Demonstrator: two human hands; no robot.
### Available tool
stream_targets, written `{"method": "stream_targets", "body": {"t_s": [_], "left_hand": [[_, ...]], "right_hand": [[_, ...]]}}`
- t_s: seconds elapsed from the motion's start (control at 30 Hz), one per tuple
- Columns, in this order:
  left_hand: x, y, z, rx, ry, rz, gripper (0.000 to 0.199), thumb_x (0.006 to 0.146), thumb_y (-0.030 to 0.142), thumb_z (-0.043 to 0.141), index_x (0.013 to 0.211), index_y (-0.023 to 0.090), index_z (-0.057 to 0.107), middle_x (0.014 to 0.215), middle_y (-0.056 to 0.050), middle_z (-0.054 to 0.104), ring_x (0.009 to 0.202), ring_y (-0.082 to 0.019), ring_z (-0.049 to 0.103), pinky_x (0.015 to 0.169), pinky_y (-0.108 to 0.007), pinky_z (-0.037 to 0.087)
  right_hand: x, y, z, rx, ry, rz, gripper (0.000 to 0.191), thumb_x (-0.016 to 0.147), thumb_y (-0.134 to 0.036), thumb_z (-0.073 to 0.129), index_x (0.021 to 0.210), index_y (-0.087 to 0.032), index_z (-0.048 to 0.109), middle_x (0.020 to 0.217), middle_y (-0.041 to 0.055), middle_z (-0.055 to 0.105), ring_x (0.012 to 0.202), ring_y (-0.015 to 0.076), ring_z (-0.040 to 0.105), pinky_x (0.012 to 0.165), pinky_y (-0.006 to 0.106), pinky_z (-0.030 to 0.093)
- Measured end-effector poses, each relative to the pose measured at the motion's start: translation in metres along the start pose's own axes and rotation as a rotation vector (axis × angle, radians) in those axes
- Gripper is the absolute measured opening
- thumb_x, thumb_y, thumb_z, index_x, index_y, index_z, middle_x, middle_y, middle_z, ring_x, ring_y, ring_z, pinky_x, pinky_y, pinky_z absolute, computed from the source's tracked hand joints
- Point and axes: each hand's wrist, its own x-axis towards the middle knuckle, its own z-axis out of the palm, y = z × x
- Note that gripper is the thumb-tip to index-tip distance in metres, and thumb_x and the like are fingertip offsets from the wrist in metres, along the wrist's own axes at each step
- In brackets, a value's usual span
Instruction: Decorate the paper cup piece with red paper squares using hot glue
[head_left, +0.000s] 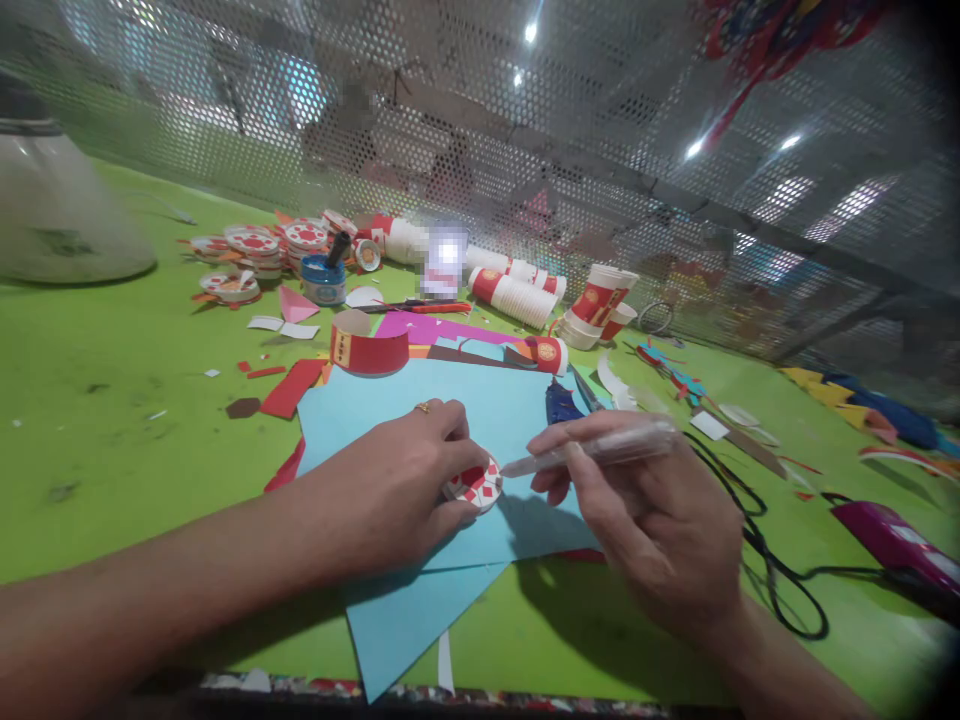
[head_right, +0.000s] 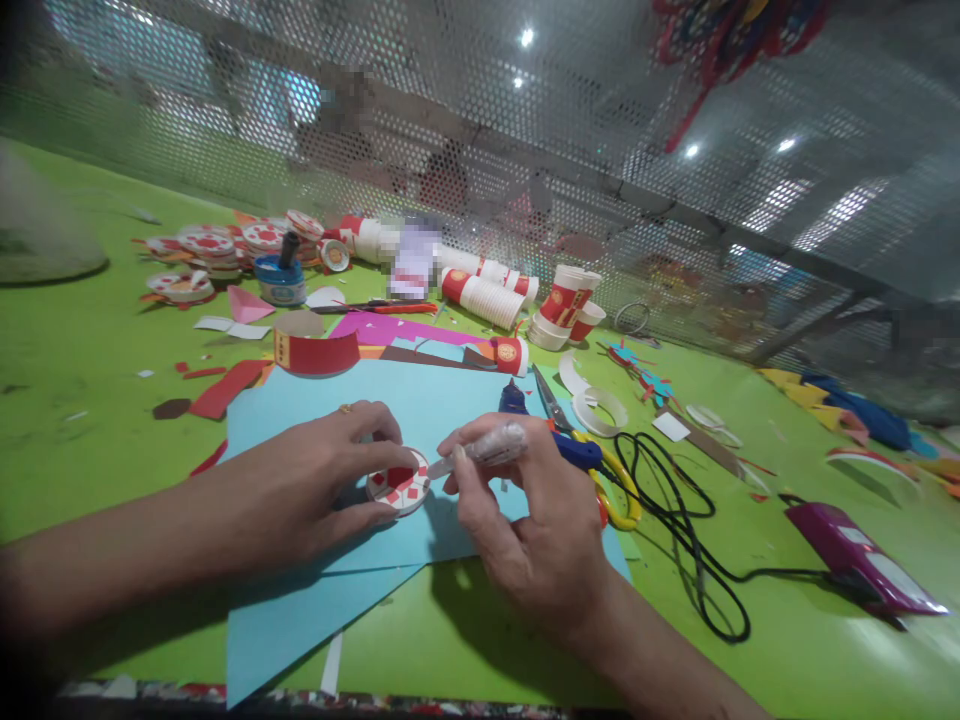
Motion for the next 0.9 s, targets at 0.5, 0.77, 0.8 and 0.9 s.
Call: {"method": "stream_targets", "body": {"t_s": [0.5, 0.77, 0.8, 0.9], "left_hand": [[0.0016, 0.0012, -0.0013, -0.003, -0.001, -0.009, 0.022, 0.087, 0.023, 0.056, 0.104, 0.020, 0.069, 0.095, -0.007, 0.055, 0.087, -0.023, 0.055, 0.076, -0.036, 0.045], [0.0020, 0.0022, -0.0030, 0.002, -0.018, -0.025, 0.019, 0.087, 0.025, 0.059, 0.101, 0.016, 0.069, 0.095, -0.008, 0.056, 0.091, -0.024, 0.055, 0.077, -0.036, 0.046], [0.0020, 0.0023, -0.0031, 0.002, -0.018, -0.024, 0.019, 0.087, 0.025, 0.059, 0.101, 0.016, 0.069, 0.095, -0.008, 0.056, 0.090, -0.024, 0.055, 0.077, -0.036, 0.046], [0.0016, 0.0026, -0.0034, -0.002, -0.015, -0.020, 0.020, 0.087, 0.026, 0.059, 0.101, 0.017, 0.070, 0.094, -0.008, 0.056, 0.089, -0.024, 0.055, 0.076, -0.036, 0.046]], "right_hand": [[-0.0030, 0.0029, 0.0009, -0.097, -0.025, 0.004, 0.015, 0.089, -0.011, 0.059, 0.103, -0.015, 0.064, 0.091, 0.0023, 0.068, 0.071, 0.0103, 0.069, 0.064, 0.024, 0.056], [-0.0042, 0.0031, 0.0007, -0.124, -0.015, -0.056, 0.022, 0.088, -0.009, 0.059, 0.106, -0.018, 0.065, 0.091, 0.0009, 0.069, 0.070, 0.0103, 0.068, 0.063, 0.025, 0.056], [-0.0045, 0.0031, 0.0006, -0.115, -0.019, -0.041, 0.021, 0.089, -0.009, 0.059, 0.106, -0.019, 0.065, 0.092, 0.0013, 0.068, 0.070, 0.0111, 0.068, 0.064, 0.027, 0.056], [-0.0051, 0.0035, 0.0005, -0.082, -0.022, -0.007, 0.021, 0.089, -0.010, 0.058, 0.107, -0.020, 0.064, 0.093, 0.0030, 0.069, 0.073, 0.0144, 0.069, 0.063, 0.030, 0.057]]}}
